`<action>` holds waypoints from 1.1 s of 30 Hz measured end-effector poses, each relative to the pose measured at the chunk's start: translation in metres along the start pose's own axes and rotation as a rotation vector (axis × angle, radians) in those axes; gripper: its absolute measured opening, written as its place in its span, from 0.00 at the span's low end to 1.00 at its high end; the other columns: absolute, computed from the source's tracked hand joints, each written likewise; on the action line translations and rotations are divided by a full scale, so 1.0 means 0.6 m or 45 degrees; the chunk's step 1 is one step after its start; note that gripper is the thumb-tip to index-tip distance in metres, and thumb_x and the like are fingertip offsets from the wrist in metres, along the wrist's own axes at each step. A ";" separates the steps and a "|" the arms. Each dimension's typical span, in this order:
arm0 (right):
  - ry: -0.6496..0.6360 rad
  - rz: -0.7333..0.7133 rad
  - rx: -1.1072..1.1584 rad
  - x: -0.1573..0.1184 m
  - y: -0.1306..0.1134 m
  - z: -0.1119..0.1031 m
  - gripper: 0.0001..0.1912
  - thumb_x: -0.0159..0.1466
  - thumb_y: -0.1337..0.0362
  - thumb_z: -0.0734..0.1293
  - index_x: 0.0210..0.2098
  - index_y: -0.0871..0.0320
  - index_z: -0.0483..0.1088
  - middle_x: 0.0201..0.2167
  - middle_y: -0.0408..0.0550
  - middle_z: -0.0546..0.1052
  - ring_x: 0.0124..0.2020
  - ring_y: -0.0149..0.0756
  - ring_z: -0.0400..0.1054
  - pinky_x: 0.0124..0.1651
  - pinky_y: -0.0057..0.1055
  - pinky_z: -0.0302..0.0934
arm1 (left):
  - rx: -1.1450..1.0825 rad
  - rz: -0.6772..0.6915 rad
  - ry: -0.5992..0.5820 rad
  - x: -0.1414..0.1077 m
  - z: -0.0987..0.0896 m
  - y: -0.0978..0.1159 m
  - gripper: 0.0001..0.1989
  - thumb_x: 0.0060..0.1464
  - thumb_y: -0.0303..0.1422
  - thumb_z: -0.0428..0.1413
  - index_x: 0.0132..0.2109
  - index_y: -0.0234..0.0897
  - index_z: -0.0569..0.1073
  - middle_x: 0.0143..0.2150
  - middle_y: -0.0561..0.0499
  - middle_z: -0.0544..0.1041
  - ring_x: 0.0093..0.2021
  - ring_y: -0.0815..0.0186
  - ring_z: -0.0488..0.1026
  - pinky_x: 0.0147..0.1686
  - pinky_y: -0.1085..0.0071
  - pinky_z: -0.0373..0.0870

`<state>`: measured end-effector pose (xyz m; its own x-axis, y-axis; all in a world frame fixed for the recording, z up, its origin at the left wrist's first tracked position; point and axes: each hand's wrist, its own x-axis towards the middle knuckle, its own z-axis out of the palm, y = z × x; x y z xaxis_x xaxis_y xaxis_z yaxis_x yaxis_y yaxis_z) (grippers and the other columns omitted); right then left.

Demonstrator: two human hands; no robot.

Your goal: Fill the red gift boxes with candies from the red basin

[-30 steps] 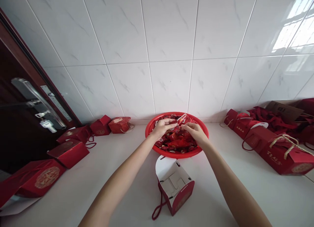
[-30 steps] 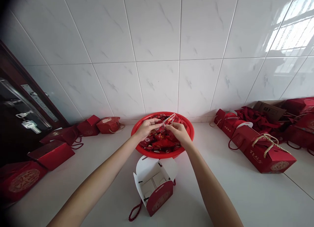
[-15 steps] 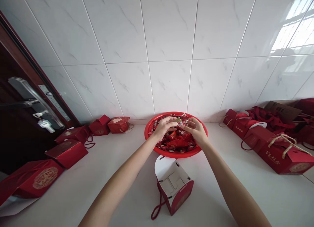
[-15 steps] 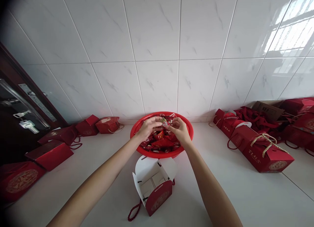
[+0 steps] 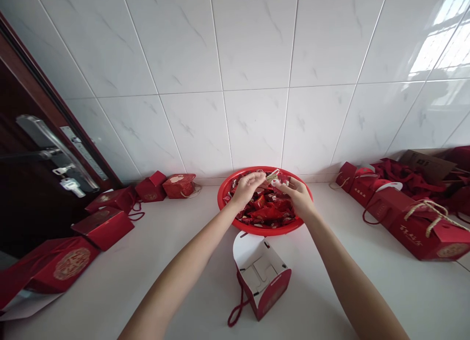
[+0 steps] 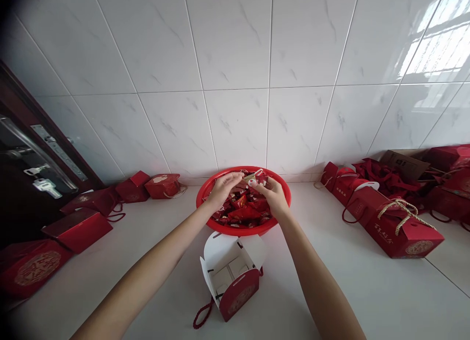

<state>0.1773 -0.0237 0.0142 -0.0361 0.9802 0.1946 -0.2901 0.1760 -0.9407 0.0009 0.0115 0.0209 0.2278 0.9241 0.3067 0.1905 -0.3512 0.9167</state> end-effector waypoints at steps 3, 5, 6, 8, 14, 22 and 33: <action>0.153 0.024 0.082 0.006 0.002 -0.006 0.19 0.48 0.54 0.80 0.35 0.55 0.76 0.33 0.44 0.81 0.35 0.39 0.76 0.33 0.31 0.72 | 0.317 -0.067 0.063 0.009 -0.004 -0.009 0.12 0.62 0.34 0.52 0.45 0.38 0.79 0.45 0.46 0.83 0.44 0.59 0.79 0.48 0.65 0.74; 0.208 0.050 0.110 0.008 0.002 -0.009 0.18 0.46 0.56 0.80 0.33 0.55 0.75 0.32 0.44 0.80 0.34 0.40 0.76 0.31 0.31 0.72 | 0.452 -0.088 0.048 0.018 -0.011 -0.017 0.08 0.56 0.28 0.57 0.40 0.38 0.81 0.44 0.45 0.83 0.46 0.56 0.78 0.51 0.63 0.71; 0.219 0.060 0.117 0.008 0.001 -0.009 0.18 0.45 0.57 0.80 0.32 0.55 0.75 0.31 0.44 0.80 0.35 0.41 0.76 0.31 0.32 0.73 | 0.522 -0.096 0.029 0.024 -0.016 -0.021 0.08 0.53 0.26 0.58 0.38 0.38 0.81 0.43 0.45 0.83 0.47 0.54 0.77 0.52 0.63 0.70; 0.223 0.066 0.114 0.008 0.000 -0.009 0.19 0.43 0.58 0.80 0.31 0.55 0.74 0.31 0.44 0.80 0.36 0.42 0.76 0.31 0.33 0.74 | 0.660 -0.115 -0.035 0.034 -0.027 -0.028 0.09 0.48 0.22 0.59 0.34 0.39 0.81 0.41 0.44 0.83 0.47 0.52 0.77 0.52 0.62 0.68; 0.229 0.033 0.129 0.008 0.003 -0.008 0.22 0.39 0.62 0.81 0.33 0.55 0.75 0.30 0.42 0.80 0.33 0.40 0.76 0.33 0.36 0.74 | 0.940 -0.142 -0.371 0.045 -0.051 -0.034 0.16 0.32 0.17 0.62 0.28 0.42 0.81 0.32 0.48 0.81 0.44 0.50 0.76 0.48 0.64 0.67; 0.191 0.055 0.119 0.009 0.001 -0.007 0.19 0.40 0.62 0.80 0.32 0.55 0.76 0.32 0.45 0.81 0.35 0.42 0.77 0.32 0.34 0.73 | 1.058 -0.059 -0.626 0.027 -0.026 -0.039 0.13 0.36 0.22 0.62 0.16 0.39 0.68 0.26 0.47 0.74 0.38 0.52 0.74 0.45 0.63 0.65; 0.229 0.046 0.095 0.013 0.006 -0.010 0.18 0.41 0.62 0.80 0.32 0.55 0.76 0.30 0.43 0.80 0.32 0.38 0.75 0.32 0.33 0.72 | 0.941 -0.218 -0.677 0.050 -0.003 -0.063 0.14 0.34 0.23 0.67 0.31 0.43 0.77 0.28 0.51 0.79 0.36 0.53 0.76 0.41 0.64 0.69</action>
<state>0.1819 -0.0150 0.0102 0.1218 0.9873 0.1017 -0.3622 0.1397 -0.9216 -0.0014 0.0527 -0.0041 0.5138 0.8458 -0.1435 0.7811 -0.3920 0.4860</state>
